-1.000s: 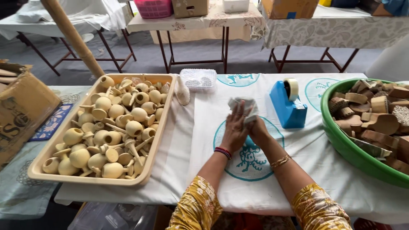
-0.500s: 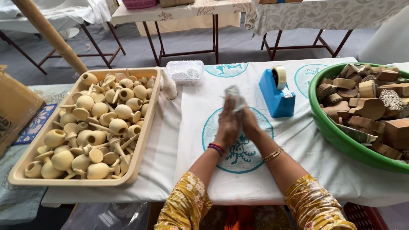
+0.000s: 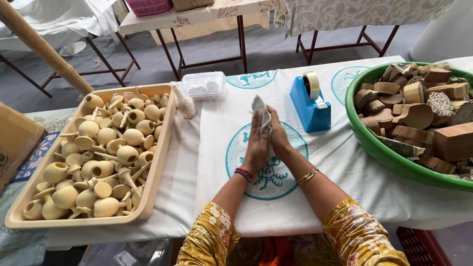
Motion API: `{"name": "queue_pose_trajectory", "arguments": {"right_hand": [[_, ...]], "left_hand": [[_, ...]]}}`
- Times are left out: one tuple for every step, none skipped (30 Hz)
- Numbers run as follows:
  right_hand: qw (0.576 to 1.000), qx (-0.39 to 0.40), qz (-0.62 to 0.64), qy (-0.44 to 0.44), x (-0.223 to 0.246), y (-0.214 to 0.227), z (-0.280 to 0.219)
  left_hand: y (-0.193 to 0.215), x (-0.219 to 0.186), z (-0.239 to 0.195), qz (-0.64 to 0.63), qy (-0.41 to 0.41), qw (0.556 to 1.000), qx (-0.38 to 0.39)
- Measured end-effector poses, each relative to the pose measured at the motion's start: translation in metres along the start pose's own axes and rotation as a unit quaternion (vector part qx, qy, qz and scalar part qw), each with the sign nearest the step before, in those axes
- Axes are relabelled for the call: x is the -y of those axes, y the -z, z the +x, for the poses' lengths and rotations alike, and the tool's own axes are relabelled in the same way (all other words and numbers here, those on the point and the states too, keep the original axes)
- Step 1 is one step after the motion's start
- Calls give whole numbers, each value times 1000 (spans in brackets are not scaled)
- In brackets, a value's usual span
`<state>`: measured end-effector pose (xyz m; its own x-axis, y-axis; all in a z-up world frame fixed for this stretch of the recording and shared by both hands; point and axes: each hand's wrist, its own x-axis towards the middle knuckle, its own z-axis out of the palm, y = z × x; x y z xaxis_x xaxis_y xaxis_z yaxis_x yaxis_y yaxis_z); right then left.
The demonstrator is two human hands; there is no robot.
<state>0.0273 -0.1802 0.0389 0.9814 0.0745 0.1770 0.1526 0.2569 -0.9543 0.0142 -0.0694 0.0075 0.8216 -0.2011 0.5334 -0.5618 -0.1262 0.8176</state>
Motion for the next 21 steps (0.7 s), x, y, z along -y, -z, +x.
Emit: {"name": "queue_pose_trajectory", "arguments": {"right_hand": [[1000,0,1,1,-5,-6,0],[997,-2,-73,-29,-10,-11,1],[988,-2,-145,-60,-15,-18,1],[988,-2,-143,-60,-19,-22,-1],[983,44,-151,-93,-23,-28,-3],[975,90,-159,-125,-28,-34,-6],[975,92,-157,-127,-26,-35,-9],[977,106,-145,-114,-24,-37,-12],[979,119,-133,-100,-22,-37,-14],[979,120,-133,-100,-16,-33,-12],[985,92,-110,-99,-10,-27,-9],[989,63,-87,-97,-4,-21,-5],[990,62,-87,-97,-4,-17,-4],[994,23,-72,-80,-5,-13,-2],[996,-13,-58,-64,-5,-10,0],[996,-13,-59,-65,-10,-12,0],[996,0,-61,-60,-15,-14,0],[996,13,-63,-55,-21,-16,-1],[996,14,-63,-54,-27,-20,-1],[991,36,-94,-85,-34,-23,-2],[984,59,-125,-116,-40,-27,-3]], "left_hand": [[7,17,2,1,-1,1000,1],[14,33,3,15,-10,1000,-19],[22,49,4,30,-19,999,-39],[31,48,7,33,-20,999,-38],[41,47,10,-6,7,997,-77],[51,46,11,-45,33,992,-116],[49,44,12,-43,35,992,-117],[48,43,12,-112,78,982,-129],[46,41,15,-182,118,966,-139],[39,29,11,-182,119,966,-139],[31,17,10,-149,102,978,-106],[23,5,8,-117,86,987,-73],[20,1,6,-117,85,987,-72],[17,-3,5,-67,61,995,-37],[14,-7,3,-17,36,999,-5],[17,0,4,-18,37,999,-7],[20,6,4,-12,22,1000,-13],[23,12,4,-6,8,1000,-20],[32,25,8,-5,7,1000,-21],[41,38,12,-28,17,998,-61],[51,51,15,-50,27,993,-101]]}}
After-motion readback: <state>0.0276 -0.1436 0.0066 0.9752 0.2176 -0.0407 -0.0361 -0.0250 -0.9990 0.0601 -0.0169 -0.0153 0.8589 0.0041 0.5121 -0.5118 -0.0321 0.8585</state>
